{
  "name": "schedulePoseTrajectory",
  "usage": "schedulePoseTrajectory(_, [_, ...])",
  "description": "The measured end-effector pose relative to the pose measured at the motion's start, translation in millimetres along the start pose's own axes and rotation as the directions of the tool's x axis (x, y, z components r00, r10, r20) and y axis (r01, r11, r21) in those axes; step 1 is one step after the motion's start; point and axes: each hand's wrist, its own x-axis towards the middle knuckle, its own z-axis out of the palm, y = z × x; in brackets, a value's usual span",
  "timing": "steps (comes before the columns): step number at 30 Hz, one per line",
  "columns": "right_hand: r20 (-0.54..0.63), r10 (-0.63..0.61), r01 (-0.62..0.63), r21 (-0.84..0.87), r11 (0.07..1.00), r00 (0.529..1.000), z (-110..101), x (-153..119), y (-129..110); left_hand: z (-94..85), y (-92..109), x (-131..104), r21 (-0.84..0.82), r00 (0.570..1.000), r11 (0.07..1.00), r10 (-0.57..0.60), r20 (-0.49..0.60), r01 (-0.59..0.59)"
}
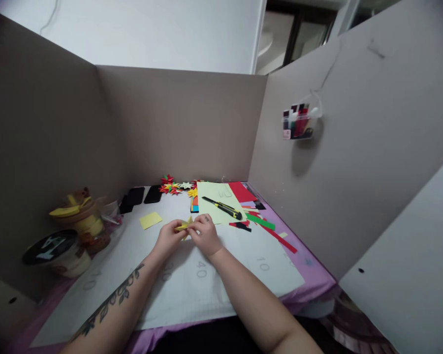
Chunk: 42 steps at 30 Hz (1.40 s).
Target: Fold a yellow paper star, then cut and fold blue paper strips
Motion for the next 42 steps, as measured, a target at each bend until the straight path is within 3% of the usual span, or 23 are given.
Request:
schedulePoseTrajectory(7, [0.007, 0.115, -0.115, -0.005, 0.993, 0.993, 0, 0, -3, 2.5, 3, -4, 0.022, 0.999, 0.999, 0.037, 0.039, -0.038])
schedulePoseTrajectory(11, [-0.021, 0.208, -0.204, 0.113, 0.972, 0.978, 3, 2, -2, 2.7, 4, -3, -0.03, 0.996, 1.0, -0.003, 0.086, 0.006])
schedulePoseTrajectory(16, [0.055, 0.438, -0.425, 0.376, 0.823, 0.897, 6, 3, 1, 1.9, 3, -3, -0.14, 0.986, 0.984, -0.089, 0.14, 0.108])
schedulePoseTrajectory(19, [0.093, 0.518, -0.503, 0.435, 0.747, 0.85, 6, 2, 2, 2.2, 0, -3, -0.194, 0.975, 0.964, -0.151, 0.162, 0.182])
schedulePoseTrajectory(24, [0.13, 0.528, -0.52, 0.479, 0.707, 0.839, 7, 2, 4, 3.0, 0, -1, -0.272, 0.961, 0.922, -0.259, 0.093, 0.274])
schedulePoseTrajectory(30, [0.212, 0.514, -0.538, 0.541, 0.646, 0.831, 13, 0, 5, 2.4, 2, 2, -0.352, 0.956, 0.896, -0.295, -0.012, 0.272])
schedulePoseTrajectory(32, [0.223, 0.545, -0.565, 0.554, 0.612, 0.808, 14, 1, 5, 1.8, 2, 2, -0.374, 0.953, 0.883, -0.303, 0.003, 0.282])
schedulePoseTrajectory(36, [0.118, 0.608, -0.552, 0.578, 0.601, 0.785, 11, 4, 8, 1.1, 5, 0, -0.392, 0.945, 0.861, -0.318, 0.082, 0.324])
schedulePoseTrajectory(42, [0.146, 0.571, -0.55, 0.535, 0.642, 0.808, 6, 3, 12, 3.6, 7, -3, -0.422, 0.946, 0.848, -0.257, 0.198, 0.319])
